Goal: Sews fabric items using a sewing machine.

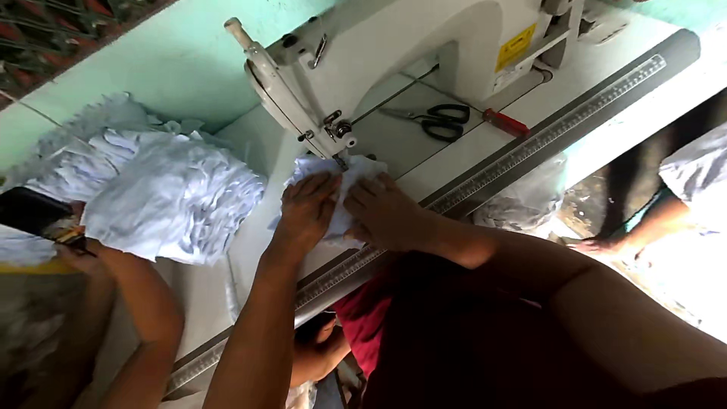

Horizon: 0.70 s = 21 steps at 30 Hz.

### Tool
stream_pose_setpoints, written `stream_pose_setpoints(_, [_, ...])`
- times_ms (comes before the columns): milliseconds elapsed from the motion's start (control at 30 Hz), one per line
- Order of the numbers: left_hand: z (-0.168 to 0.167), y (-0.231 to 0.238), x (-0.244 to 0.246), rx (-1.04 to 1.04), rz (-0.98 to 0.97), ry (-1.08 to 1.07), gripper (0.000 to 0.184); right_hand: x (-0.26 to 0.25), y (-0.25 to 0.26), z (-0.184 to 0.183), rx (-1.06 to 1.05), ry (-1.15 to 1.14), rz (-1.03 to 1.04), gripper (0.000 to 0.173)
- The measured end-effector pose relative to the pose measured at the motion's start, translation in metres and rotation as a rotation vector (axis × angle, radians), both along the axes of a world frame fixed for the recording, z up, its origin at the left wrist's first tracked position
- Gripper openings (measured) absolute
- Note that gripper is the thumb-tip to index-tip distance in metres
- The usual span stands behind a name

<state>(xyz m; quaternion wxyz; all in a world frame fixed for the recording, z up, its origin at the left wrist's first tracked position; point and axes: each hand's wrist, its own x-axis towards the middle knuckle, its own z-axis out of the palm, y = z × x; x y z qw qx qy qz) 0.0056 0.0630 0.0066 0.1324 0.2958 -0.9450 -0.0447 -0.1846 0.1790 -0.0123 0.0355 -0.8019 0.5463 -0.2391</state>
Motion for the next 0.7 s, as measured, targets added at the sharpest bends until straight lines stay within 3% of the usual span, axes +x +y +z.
stream_pose_setpoints(267, [0.007,0.018,-0.015,-0.004,0.132,-0.077,0.047,-0.015,-0.01,0.01,0.09,0.023,0.002,0.057])
stream_pose_setpoints(467, [0.013,0.032,-0.033,0.04,0.306,-0.149,0.047,-0.028,-0.02,0.013,0.121,0.02,0.012,0.045])
stream_pose_setpoints(600, [0.018,0.039,-0.045,0.114,0.407,-0.185,0.049,-0.042,-0.026,0.014,0.14,0.036,0.028,0.044])
stream_pose_setpoints(700, [0.03,0.038,-0.037,0.22,0.372,-0.13,0.049,-0.051,-0.029,0.008,0.138,0.013,0.04,0.044])
